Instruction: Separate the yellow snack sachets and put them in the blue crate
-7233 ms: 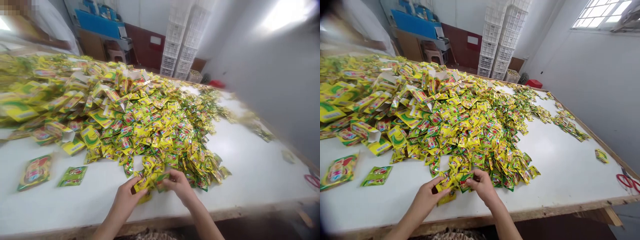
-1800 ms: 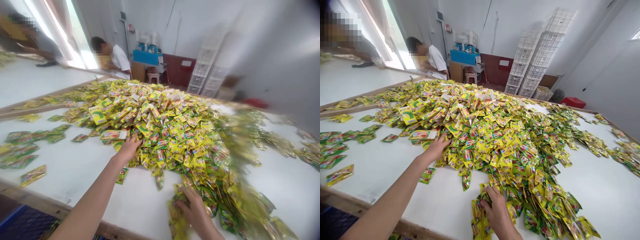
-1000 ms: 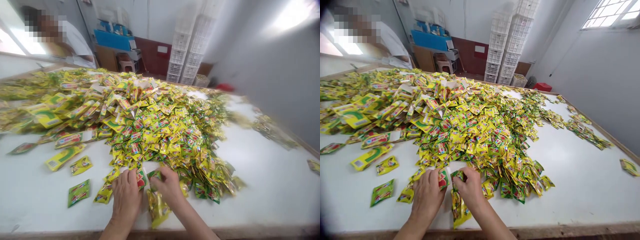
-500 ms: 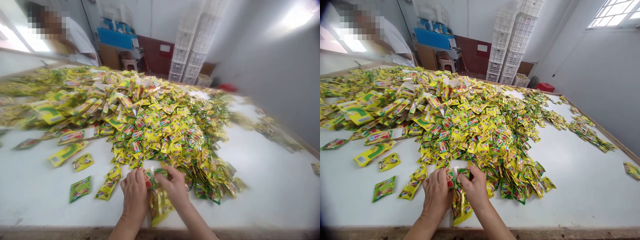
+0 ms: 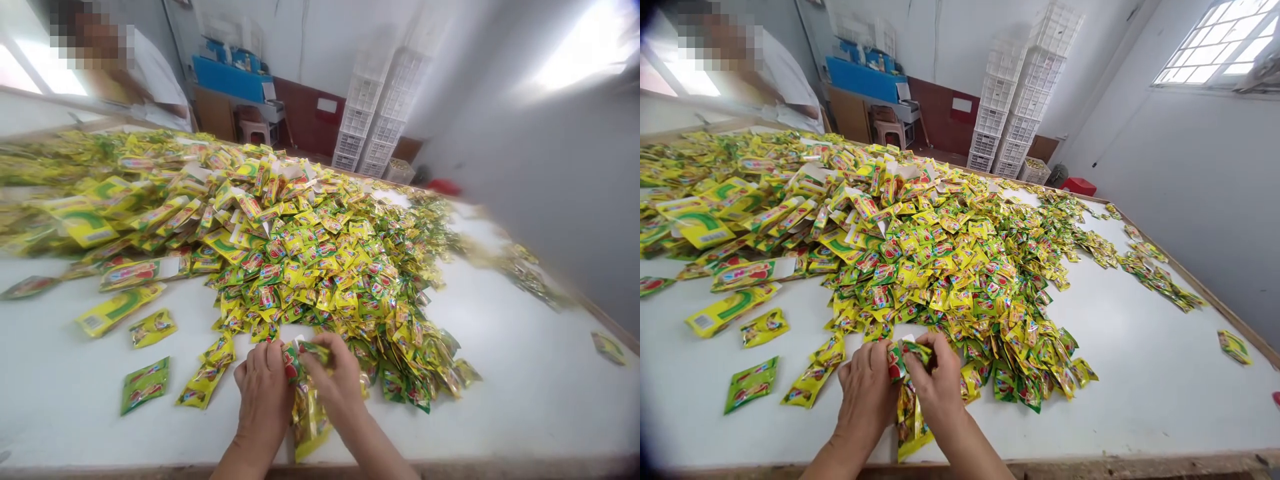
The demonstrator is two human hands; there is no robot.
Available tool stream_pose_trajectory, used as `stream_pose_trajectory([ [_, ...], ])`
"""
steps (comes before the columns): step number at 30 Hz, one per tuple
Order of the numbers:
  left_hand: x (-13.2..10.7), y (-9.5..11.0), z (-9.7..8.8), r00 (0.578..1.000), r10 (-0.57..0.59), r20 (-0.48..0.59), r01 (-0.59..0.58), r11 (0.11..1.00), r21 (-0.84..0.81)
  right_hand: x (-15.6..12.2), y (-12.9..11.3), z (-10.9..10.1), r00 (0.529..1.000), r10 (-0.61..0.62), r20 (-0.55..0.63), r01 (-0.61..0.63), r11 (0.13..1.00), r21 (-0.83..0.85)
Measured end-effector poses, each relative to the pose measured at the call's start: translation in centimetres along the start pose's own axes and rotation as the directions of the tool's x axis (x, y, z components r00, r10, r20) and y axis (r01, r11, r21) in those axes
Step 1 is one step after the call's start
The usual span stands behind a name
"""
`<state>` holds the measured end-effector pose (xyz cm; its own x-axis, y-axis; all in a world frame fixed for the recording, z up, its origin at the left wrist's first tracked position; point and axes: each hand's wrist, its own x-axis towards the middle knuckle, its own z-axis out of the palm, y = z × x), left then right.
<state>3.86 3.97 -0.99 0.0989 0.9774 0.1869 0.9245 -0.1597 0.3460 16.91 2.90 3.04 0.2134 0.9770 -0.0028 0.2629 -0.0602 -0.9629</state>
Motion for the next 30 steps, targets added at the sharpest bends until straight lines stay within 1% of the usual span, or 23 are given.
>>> stream_pose_trajectory([
  [2, 0.0, 0.0, 0.0, 1.0, -0.008, -0.002, 0.008, 1.0, -0.012, 0.3, 0.2, 0.0, 0.991, 0.129, 0.021, -0.131, 0.977, 0.171],
  [3, 0.0, 0.1, -0.1, 1.0, -0.017, 0.0, 0.017, 1.0, -0.019, 0.4, 0.3, 0.0, 0.985, 0.166, 0.037, -0.17, 0.959, 0.226],
  [5, 0.0, 0.1, -0.1, 1.0, -0.024, 0.01, 0.024, 0.999, -0.046, 0.5, 0.5, 0.1, 0.983, 0.179, 0.034, -0.181, 0.947, 0.265],
  [7, 0.0, 0.1, -0.2, 1.0, -0.001, 0.026, 0.003, 0.997, -0.079, 0.5, 0.6, 0.1, 0.989, 0.151, -0.005, -0.146, 0.966, 0.214],
  [9, 0.0, 0.1, -0.3, 0.999, 0.025, 0.04, -0.021, 0.995, -0.095, 0.5, 0.7, 0.0, 0.992, 0.123, -0.017, -0.121, 0.987, 0.11],
  [11, 0.0, 0.0, -0.3, 0.999, 0.017, 0.046, -0.013, 0.996, -0.085, 0.6, 0.6, -0.1, 0.992, 0.124, 0.006, -0.124, 0.992, 0.014],
  [13, 0.1, 0.0, -0.3, 0.999, -0.017, 0.042, 0.02, 0.998, -0.064, 0.8, 0.4, -0.3, 0.989, 0.143, 0.029, -0.141, 0.989, -0.044],
  [15, 0.2, 0.0, -0.2, 0.999, -0.038, 0.036, 0.039, 0.998, -0.044, 1.4, 0.1, -0.6, 0.988, 0.139, 0.063, -0.132, 0.987, -0.095],
  [18, -0.1, 0.1, 0.1, 0.999, -0.03, 0.029, 0.031, 0.999, -0.027, 2.6, -0.5, -1.2, 0.98, 0.085, 0.181, -0.05, 0.98, -0.191],
  [20, -0.6, 0.2, 0.7, 0.999, -0.03, 0.031, 0.031, 0.999, -0.043, 3.4, -1.0, -1.7, 0.957, 0.052, 0.287, 0.023, 0.968, -0.251],
  [22, -1.3, 0.2, 1.3, 0.997, -0.055, 0.052, 0.058, 0.996, -0.07, 3.8, -1.4, -2.0, 0.921, -0.008, 0.389, 0.132, 0.947, -0.293],
  [25, -2.0, -0.2, 2.4, 0.987, -0.116, 0.115, 0.127, 0.987, -0.093, 3.9, -2.2, -2.0, 0.845, -0.12, 0.521, 0.331, 0.882, -0.334],
  [26, -2.1, -0.4, 2.7, 0.98, -0.143, 0.136, 0.157, 0.983, -0.094, 3.8, -2.4, -1.9, 0.819, -0.14, 0.556, 0.378, 0.861, -0.34],
  [27, -2.1, -0.6, 2.9, 0.973, -0.169, 0.159, 0.186, 0.978, -0.097, 3.6, -2.7, -1.8, 0.795, -0.143, 0.589, 0.408, 0.845, -0.345],
  [28, -2.2, -0.7, 2.9, 0.963, -0.198, 0.185, 0.219, 0.97, -0.102, 3.5, -3.0, -1.7, 0.783, -0.131, 0.608, 0.418, 0.835, -0.358],
  [29, -2.3, -0.8, 2.8, 0.951, -0.221, 0.217, 0.25, 0.961, -0.114, 3.3, -3.3, -1.5, 0.783, -0.101, 0.614, 0.409, 0.827, -0.386],
  [30, -2.4, -0.8, 2.5, 0.938, -0.238, 0.253, 0.279, 0.95, -0.141, 3.1, -3.5, -1.4, 0.793, -0.053, 0.606, 0.382, 0.819, -0.428],
])
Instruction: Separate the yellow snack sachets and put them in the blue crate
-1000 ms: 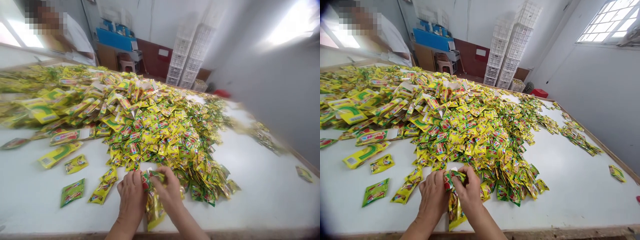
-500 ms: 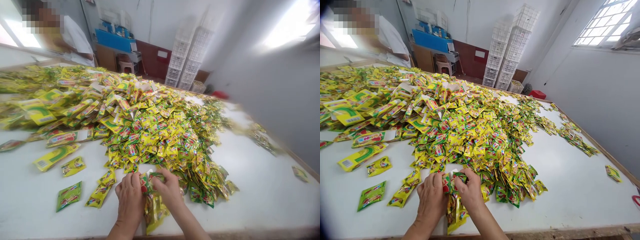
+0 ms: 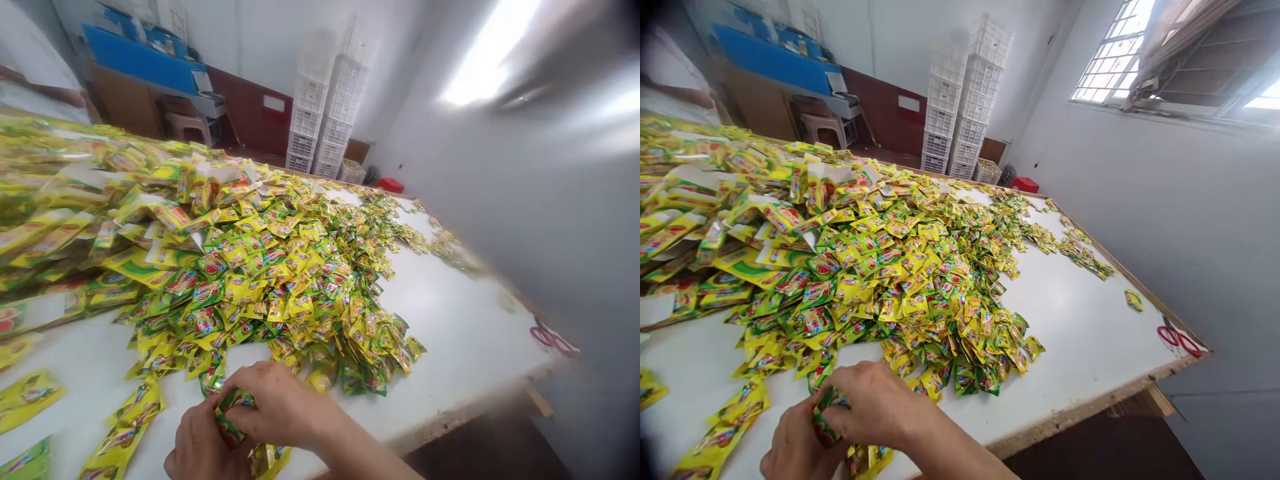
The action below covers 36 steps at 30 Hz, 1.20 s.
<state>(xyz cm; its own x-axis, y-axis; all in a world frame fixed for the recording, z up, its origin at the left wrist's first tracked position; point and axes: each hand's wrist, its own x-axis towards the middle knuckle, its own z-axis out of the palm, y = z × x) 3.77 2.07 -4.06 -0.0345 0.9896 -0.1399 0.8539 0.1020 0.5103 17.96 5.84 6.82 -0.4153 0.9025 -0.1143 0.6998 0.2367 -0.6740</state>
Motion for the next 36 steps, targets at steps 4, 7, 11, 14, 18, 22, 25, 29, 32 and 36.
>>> stream_pose_trajectory([
  [4, -1.6, -0.5, -2.1, 0.983, -0.039, 0.182, 0.11, 0.912, -0.396, -0.3, -0.4, 0.9, 0.988, 0.146, 0.038, -0.146, 0.989, -0.005],
  [7, -2.3, -1.4, -4.0, 0.954, 0.014, 0.301, 0.214, 0.673, -0.709, -0.2, 0.0, 2.2, 0.997, 0.08, 0.016, -0.081, 0.995, 0.062],
  [11, -2.3, -2.6, -5.9, 0.927, 0.052, 0.372, 0.308, 0.459, -0.834, 0.2, -0.3, 3.0, 0.994, -0.088, 0.066, 0.09, 0.996, -0.027],
  [14, -2.3, -3.0, -6.5, 0.896, 0.115, 0.43, 0.366, 0.359, -0.859, 0.4, -0.9, 2.9, 0.974, -0.171, 0.147, 0.179, 0.983, -0.042],
  [18, -2.8, -2.8, -6.6, 0.917, 0.032, 0.398, 0.376, 0.265, -0.888, 0.9, -0.9, 3.7, 0.997, 0.07, 0.034, -0.075, 0.974, 0.215],
  [22, -3.3, -2.4, -6.2, 0.929, 0.034, 0.367, 0.351, 0.225, -0.909, 1.3, -0.8, 4.4, 0.998, 0.055, -0.001, -0.054, 0.977, 0.205],
  [25, -3.3, -2.5, -5.7, 0.931, 0.035, 0.363, 0.344, 0.239, -0.908, 0.8, -1.5, 3.6, 0.996, -0.093, -0.006, 0.094, 0.991, 0.094],
  [29, -3.0, -2.9, -5.3, 0.913, 0.063, 0.403, 0.379, 0.232, -0.896, 0.0, -2.2, 3.1, 0.992, -0.119, -0.037, 0.123, 0.986, 0.111],
  [32, -3.0, -2.9, -5.4, 0.917, 0.053, 0.396, 0.377, 0.21, -0.902, -0.5, -2.0, 4.2, 0.996, -0.082, -0.038, 0.087, 0.984, 0.157],
  [36, -3.1, -2.8, -6.0, 0.919, 0.033, 0.393, 0.378, 0.216, -0.9, -1.0, -1.4, 5.3, 0.999, -0.053, -0.01, 0.054, 0.975, 0.213],
])
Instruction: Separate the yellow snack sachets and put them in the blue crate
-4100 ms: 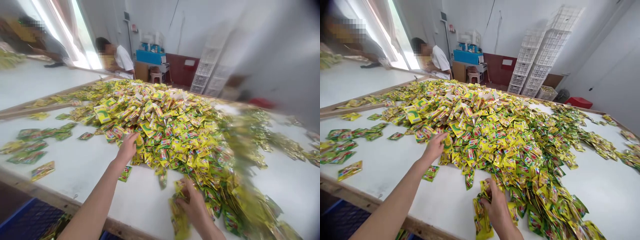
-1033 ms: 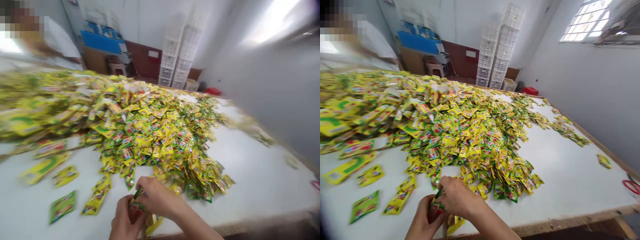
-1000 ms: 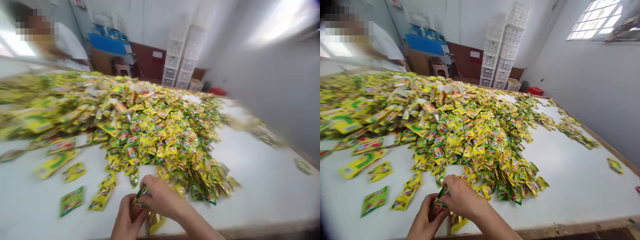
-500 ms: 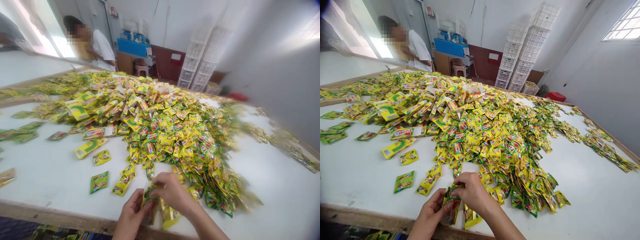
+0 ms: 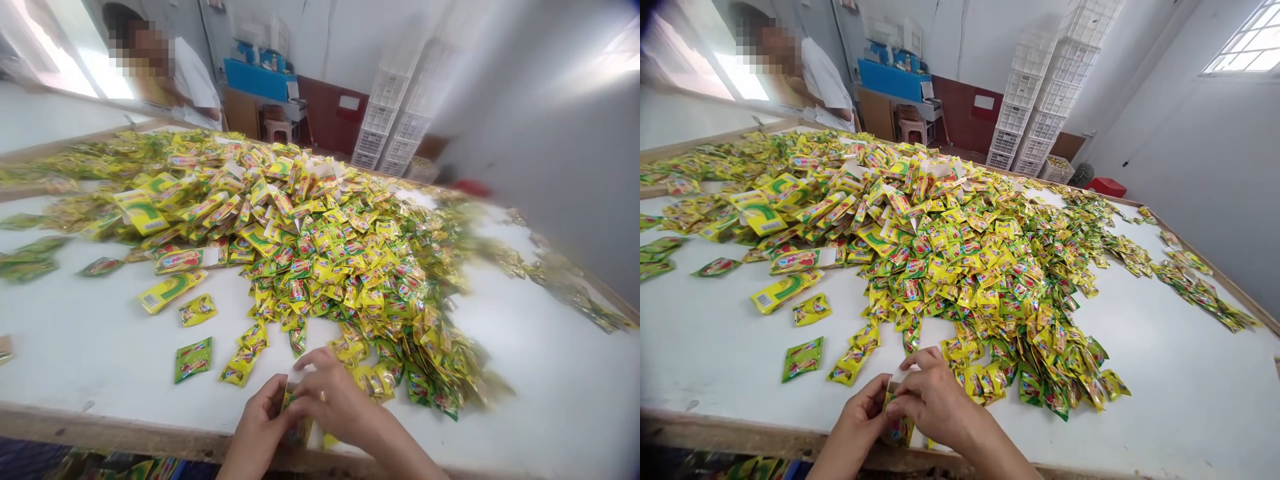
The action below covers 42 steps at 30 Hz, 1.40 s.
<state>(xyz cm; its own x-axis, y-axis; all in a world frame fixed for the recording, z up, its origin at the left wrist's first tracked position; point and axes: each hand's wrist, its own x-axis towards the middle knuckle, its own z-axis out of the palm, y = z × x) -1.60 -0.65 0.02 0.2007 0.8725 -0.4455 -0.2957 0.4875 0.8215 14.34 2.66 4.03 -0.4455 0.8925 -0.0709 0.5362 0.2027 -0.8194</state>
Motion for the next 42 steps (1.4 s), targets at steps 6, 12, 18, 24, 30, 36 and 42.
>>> stream_pose_trajectory([
  [6, -0.2, 0.6, 0.2, 0.999, -0.02, 0.031, 0.019, 1.0, 0.016, -1.2, 0.3, -0.4, 0.999, 0.005, -0.052, -0.005, 1.0, 0.0],
  [12, -0.9, 1.1, 0.9, 0.991, -0.081, -0.108, 0.058, 0.979, -0.195, -1.8, 2.3, 0.6, 0.9, 0.416, -0.131, -0.269, 0.766, 0.585],
  [18, -0.3, 2.6, -0.2, 0.989, -0.131, 0.073, 0.136, 0.989, -0.063, -1.7, 2.1, 1.7, 0.824, 0.488, 0.289, -0.469, 0.3, 0.831],
  [24, 1.0, 2.8, -1.2, 0.998, -0.012, -0.056, 0.023, 0.979, 0.202, -1.1, 1.8, 1.4, 0.883, 0.469, 0.024, -0.337, 0.596, 0.729],
  [30, 1.5, 1.8, -1.8, 0.998, 0.053, -0.025, -0.042, 0.943, 0.33, -0.8, 2.5, 1.6, 0.86, 0.51, 0.023, -0.358, 0.57, 0.739],
  [36, 2.0, 1.8, -1.8, 0.951, 0.282, 0.131, -0.309, 0.809, 0.5, -1.5, 2.7, 1.3, 0.896, 0.435, -0.092, -0.302, 0.747, 0.593],
  [42, 2.0, 1.3, -2.8, 0.883, 0.37, 0.288, -0.468, 0.738, 0.487, -2.9, 2.8, 1.4, 0.954, 0.192, -0.229, -0.105, 0.932, 0.346],
])
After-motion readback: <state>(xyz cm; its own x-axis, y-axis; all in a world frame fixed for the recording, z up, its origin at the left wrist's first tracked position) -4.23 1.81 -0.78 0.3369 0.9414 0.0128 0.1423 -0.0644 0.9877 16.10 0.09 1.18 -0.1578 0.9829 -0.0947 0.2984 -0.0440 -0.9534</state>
